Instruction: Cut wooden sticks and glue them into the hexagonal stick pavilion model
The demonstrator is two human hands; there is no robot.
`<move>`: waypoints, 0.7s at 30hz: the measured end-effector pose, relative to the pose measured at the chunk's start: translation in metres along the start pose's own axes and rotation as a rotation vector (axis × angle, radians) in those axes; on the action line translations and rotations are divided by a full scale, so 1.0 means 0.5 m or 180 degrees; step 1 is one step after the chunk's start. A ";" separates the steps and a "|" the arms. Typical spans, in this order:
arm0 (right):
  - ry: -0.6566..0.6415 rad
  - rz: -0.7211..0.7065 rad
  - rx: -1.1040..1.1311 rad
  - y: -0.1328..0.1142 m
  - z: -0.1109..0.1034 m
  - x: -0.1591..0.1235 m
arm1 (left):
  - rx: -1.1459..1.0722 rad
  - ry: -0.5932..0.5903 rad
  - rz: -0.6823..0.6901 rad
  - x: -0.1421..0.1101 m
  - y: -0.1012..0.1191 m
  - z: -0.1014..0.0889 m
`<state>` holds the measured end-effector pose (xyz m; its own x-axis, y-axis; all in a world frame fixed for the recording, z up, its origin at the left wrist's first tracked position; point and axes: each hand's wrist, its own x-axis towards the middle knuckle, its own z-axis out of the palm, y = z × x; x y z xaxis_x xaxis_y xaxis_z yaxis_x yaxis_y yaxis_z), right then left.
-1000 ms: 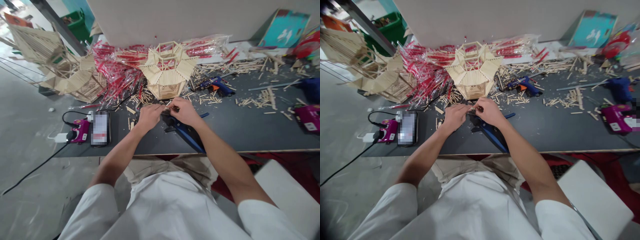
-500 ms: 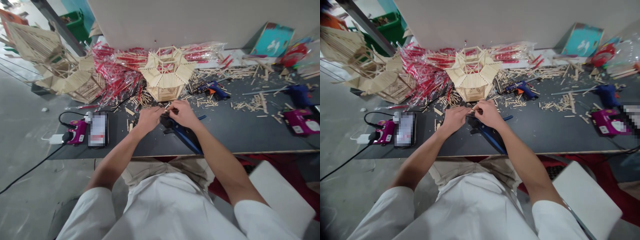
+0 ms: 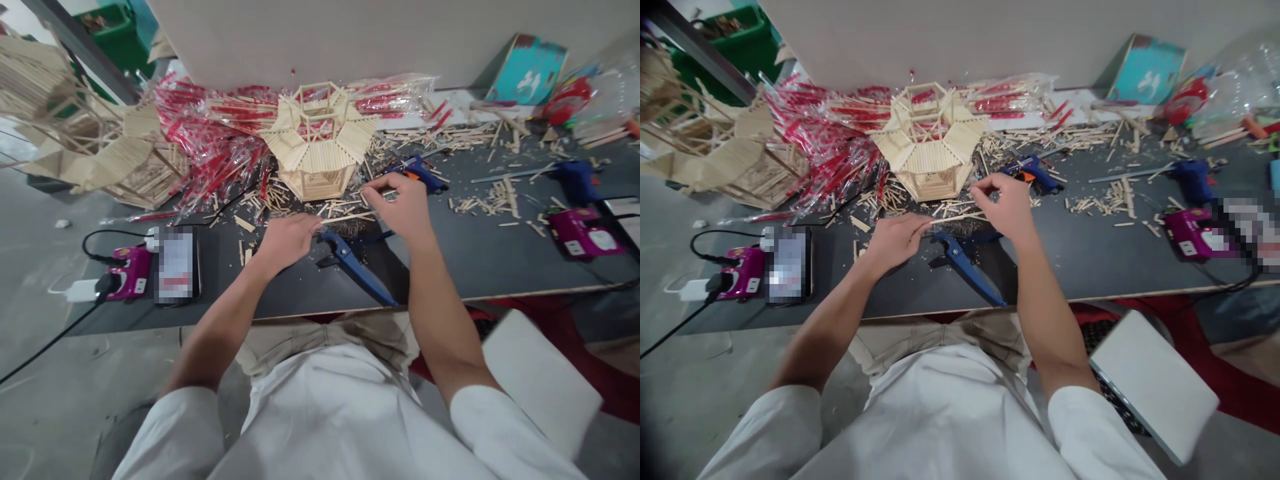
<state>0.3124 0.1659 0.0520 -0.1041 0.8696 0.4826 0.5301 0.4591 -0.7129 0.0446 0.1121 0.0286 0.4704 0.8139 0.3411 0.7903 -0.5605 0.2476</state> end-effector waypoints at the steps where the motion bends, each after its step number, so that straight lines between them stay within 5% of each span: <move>1: 0.0073 0.0118 -0.0044 0.007 -0.004 0.002 | -0.0006 0.0004 0.0008 0.000 0.000 0.001; 5: 0.0175 0.0476 -0.0249 0.039 -0.016 0.009 | -0.0055 0.0031 0.0055 0.000 0.004 -0.003; 12: -0.0456 0.0627 -0.0167 0.111 -0.035 0.016 | -0.0243 0.0026 -0.0059 0.006 0.012 -0.012; 21: -0.1218 0.0080 -0.0012 0.061 0.032 -0.005 | -0.0204 0.0047 -0.0137 0.003 0.006 -0.008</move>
<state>0.3155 0.1806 0.0207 -0.3972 0.8859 0.2398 0.5395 0.4367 -0.7198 0.0462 0.1112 0.0335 0.4303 0.8353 0.3421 0.7827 -0.5341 0.3197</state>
